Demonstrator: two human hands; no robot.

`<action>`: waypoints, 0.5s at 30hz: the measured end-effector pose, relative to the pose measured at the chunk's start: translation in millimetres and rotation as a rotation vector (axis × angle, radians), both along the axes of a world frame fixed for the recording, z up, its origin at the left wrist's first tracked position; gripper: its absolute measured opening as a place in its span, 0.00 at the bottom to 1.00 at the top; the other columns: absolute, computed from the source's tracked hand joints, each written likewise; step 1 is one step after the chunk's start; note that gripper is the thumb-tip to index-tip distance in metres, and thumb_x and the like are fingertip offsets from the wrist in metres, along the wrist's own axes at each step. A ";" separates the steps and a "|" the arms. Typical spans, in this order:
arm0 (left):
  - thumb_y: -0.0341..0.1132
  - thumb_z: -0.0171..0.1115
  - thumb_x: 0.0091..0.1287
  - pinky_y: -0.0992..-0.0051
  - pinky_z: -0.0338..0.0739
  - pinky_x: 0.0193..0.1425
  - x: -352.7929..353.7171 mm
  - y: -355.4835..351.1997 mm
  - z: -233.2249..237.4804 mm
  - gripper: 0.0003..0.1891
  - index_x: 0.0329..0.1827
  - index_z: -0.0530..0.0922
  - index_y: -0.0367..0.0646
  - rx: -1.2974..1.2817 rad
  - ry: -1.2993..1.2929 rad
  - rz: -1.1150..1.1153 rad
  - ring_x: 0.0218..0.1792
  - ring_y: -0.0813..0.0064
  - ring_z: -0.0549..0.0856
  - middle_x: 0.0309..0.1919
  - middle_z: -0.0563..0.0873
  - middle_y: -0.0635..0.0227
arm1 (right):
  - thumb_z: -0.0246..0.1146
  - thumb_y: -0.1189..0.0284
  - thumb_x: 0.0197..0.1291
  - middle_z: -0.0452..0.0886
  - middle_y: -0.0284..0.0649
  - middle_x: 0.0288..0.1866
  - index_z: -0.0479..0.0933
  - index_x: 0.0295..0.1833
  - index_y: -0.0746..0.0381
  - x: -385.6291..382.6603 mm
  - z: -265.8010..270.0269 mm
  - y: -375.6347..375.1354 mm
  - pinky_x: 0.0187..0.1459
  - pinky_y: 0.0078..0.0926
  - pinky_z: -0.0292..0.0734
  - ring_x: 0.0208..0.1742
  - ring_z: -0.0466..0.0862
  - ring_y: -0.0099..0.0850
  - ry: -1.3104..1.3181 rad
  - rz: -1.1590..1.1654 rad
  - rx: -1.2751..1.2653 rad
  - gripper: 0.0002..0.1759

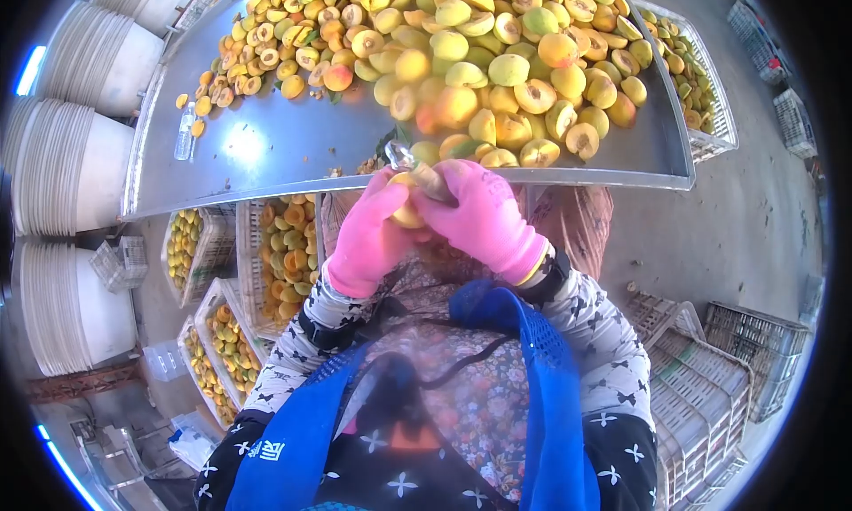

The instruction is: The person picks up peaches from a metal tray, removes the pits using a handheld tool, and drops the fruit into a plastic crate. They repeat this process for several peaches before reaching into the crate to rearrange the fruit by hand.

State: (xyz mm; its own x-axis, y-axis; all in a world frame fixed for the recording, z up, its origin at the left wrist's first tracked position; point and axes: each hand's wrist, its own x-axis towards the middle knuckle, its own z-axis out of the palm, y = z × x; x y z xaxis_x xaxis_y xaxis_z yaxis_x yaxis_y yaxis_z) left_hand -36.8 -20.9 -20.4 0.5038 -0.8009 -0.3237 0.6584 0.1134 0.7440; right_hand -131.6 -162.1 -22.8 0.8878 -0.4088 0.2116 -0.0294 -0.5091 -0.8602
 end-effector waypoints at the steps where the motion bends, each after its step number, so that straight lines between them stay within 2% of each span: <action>1: 0.46 0.51 0.77 0.71 0.79 0.49 -3.8 -0.8 -3.3 0.18 0.60 0.71 0.42 -0.046 -0.011 0.053 0.49 0.73 0.81 0.51 0.82 0.64 | 0.71 0.63 0.56 0.80 0.48 0.32 0.80 0.40 0.60 -3.0 13.7 5.8 0.38 0.42 0.77 0.36 0.83 0.51 -0.033 0.055 0.058 0.14; 2: 0.45 0.51 0.77 0.70 0.79 0.50 -4.6 -0.7 -4.6 0.18 0.60 0.72 0.42 -0.095 -0.026 0.112 0.49 0.72 0.81 0.51 0.82 0.64 | 0.72 0.63 0.56 0.80 0.48 0.32 0.79 0.39 0.60 -5.2 21.2 10.6 0.38 0.42 0.77 0.36 0.83 0.51 -0.070 0.116 0.113 0.14; 3: 0.46 0.51 0.77 0.70 0.79 0.51 0.8 1.8 -2.2 0.20 0.62 0.71 0.41 -0.089 -0.025 0.117 0.50 0.71 0.82 0.51 0.82 0.62 | 0.71 0.65 0.57 0.80 0.49 0.32 0.80 0.39 0.60 -14.8 14.3 10.8 0.37 0.42 0.77 0.36 0.83 0.50 -0.039 0.293 0.157 0.12; 4: 0.47 0.51 0.77 0.71 0.80 0.52 10.0 6.4 2.2 0.22 0.64 0.71 0.39 -0.083 -0.026 0.125 0.50 0.70 0.82 0.51 0.83 0.60 | 0.71 0.67 0.58 0.81 0.48 0.34 0.79 0.44 0.60 -22.7 17.8 17.1 0.37 0.44 0.78 0.36 0.84 0.50 0.018 0.328 0.191 0.13; 6: 0.49 0.51 0.76 0.71 0.80 0.54 23.4 14.2 9.9 0.26 0.67 0.70 0.36 -0.071 -0.023 0.143 0.51 0.68 0.83 0.50 0.84 0.57 | 0.70 0.67 0.59 0.81 0.47 0.37 0.77 0.48 0.61 -24.9 1.5 27.5 0.37 0.45 0.79 0.36 0.84 0.50 -0.229 0.106 -0.050 0.15; 8: 0.49 0.49 0.77 0.71 0.80 0.53 20.8 12.7 12.4 0.25 0.64 0.72 0.36 -0.038 -0.065 0.174 0.50 0.68 0.83 0.47 0.85 0.57 | 0.70 0.66 0.60 0.81 0.47 0.39 0.74 0.53 0.61 -22.2 -5.0 19.7 0.38 0.47 0.80 0.36 0.84 0.50 -0.113 0.048 -0.193 0.20; 10: 0.48 0.48 0.77 0.72 0.79 0.54 20.0 13.2 12.4 0.24 0.63 0.73 0.36 -0.030 -0.074 0.114 0.50 0.69 0.83 0.47 0.84 0.57 | 0.68 0.64 0.61 0.80 0.46 0.37 0.73 0.51 0.60 -18.3 -3.1 19.2 0.36 0.46 0.78 0.35 0.84 0.48 -0.057 0.036 -0.309 0.18; 13: 0.48 0.48 0.77 0.73 0.77 0.57 12.7 8.0 4.9 0.24 0.62 0.73 0.35 -0.035 -0.194 0.132 0.50 0.70 0.82 0.47 0.84 0.59 | 0.68 0.62 0.61 0.79 0.43 0.35 0.72 0.45 0.59 -16.5 -6.8 22.4 0.32 0.44 0.76 0.33 0.84 0.45 0.005 -0.005 -0.398 0.16; 15: 0.47 0.49 0.77 0.73 0.75 0.58 7.5 5.0 10.8 0.23 0.61 0.73 0.35 0.007 -0.240 0.170 0.51 0.71 0.82 0.46 0.84 0.60 | 0.68 0.61 0.61 0.78 0.43 0.34 0.72 0.45 0.58 -15.5 -8.8 23.2 0.32 0.44 0.77 0.33 0.84 0.45 0.001 -0.005 -0.412 0.16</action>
